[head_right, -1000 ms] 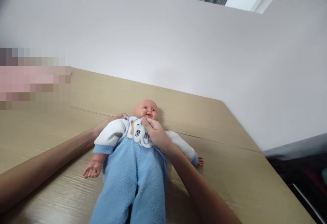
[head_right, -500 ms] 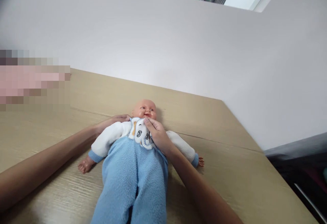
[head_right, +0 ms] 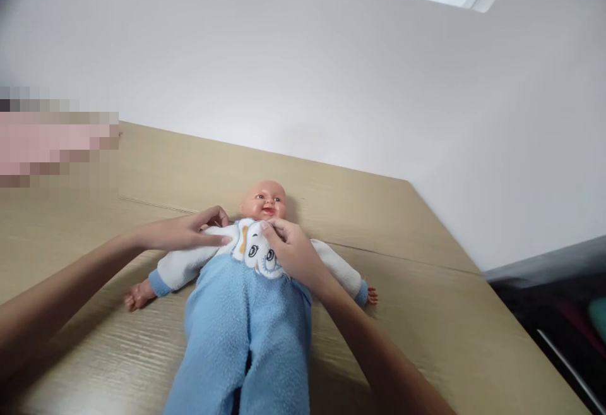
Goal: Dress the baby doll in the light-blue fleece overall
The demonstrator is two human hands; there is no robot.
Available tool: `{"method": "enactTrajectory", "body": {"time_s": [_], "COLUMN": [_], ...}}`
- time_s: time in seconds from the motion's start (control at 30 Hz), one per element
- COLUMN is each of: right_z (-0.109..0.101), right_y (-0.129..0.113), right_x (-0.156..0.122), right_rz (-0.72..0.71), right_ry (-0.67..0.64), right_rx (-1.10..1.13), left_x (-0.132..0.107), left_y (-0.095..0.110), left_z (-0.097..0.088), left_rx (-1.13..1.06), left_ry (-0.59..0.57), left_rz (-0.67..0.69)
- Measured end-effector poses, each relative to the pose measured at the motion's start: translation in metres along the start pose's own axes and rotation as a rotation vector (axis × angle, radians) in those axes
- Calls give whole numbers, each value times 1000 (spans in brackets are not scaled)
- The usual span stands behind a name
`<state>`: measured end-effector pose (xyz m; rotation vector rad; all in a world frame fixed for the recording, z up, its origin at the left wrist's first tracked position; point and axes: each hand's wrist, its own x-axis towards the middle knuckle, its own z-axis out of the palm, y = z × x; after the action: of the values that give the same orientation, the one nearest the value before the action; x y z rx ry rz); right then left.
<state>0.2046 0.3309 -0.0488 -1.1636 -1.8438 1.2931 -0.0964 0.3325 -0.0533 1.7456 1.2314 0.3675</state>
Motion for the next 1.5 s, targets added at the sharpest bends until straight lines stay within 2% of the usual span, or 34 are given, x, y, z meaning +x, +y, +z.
{"method": "enactTrajectory", "body": {"time_s": [0.1, 0.2, 0.3, 0.37, 0.47, 0.57, 0.63, 0.7, 0.8, 0.87, 0.97, 1.03, 1.1, 1.17, 1.23, 1.37, 1.5], "right_z": [-20, -51, -74, -78, -74, -74, -83, -97, -117, -123, -125, -126, -129, -133, -135, -128, -108], "right_y": [-6, -6, -1, 1, 4, 11, 24, 42, 72, 86, 97, 99, 96, 90, 81, 61, 47], "right_x": [-2, -2, 0, 1, -2, -19, -41, -68, -106, -123, -129, -126, -122, -119, -118, -106, -85], "right_rz": [-36, 5, 71, 48, -44, -153, -184, -152, -89, -75, -64, -54, -55, -67, -92, -141, -186], "right_ry": [-129, -168, -172, -185, -177, -40, 59, 84, 90, 129, 220, 293, 405, 494, 494, 472, 505], "right_rx": [-146, -299, -250, -209, -280, -383, -434, -500, -549, -527, -420, -287, -179, -127, -92, -13, 22], "left_x": [2, 5, 7, 7, 6, -3, -11, -20, -23, -16, 8, 28, 46, 59, 65, 66, 61], "left_y": [-4, -12, -18, -19, -15, -4, 7, 20, 43, 61, 88, 103, 111, 112, 108, 96, 91], "left_z": [1, 0, -1, -1, -2, -5, -6, -3, 14, 33, 67, 88, 103, 111, 114, 112, 111], "left_rx": [-47, -59, -45, -48, -7, 204, 497, 774, 899, 841, 742, 763, 795, 808, 795, 676, 571], "left_ry": [-46, -73, -60, -44, -17, 58, 161, 297, 490, 531, 440, 384, 331, 310, 327, 348, 352], "left_rz": [71, 112, 128, 143, 146, 52, -46, -64, 100, 266, 483, 527, 498, 461, 473, 682, 861]}}
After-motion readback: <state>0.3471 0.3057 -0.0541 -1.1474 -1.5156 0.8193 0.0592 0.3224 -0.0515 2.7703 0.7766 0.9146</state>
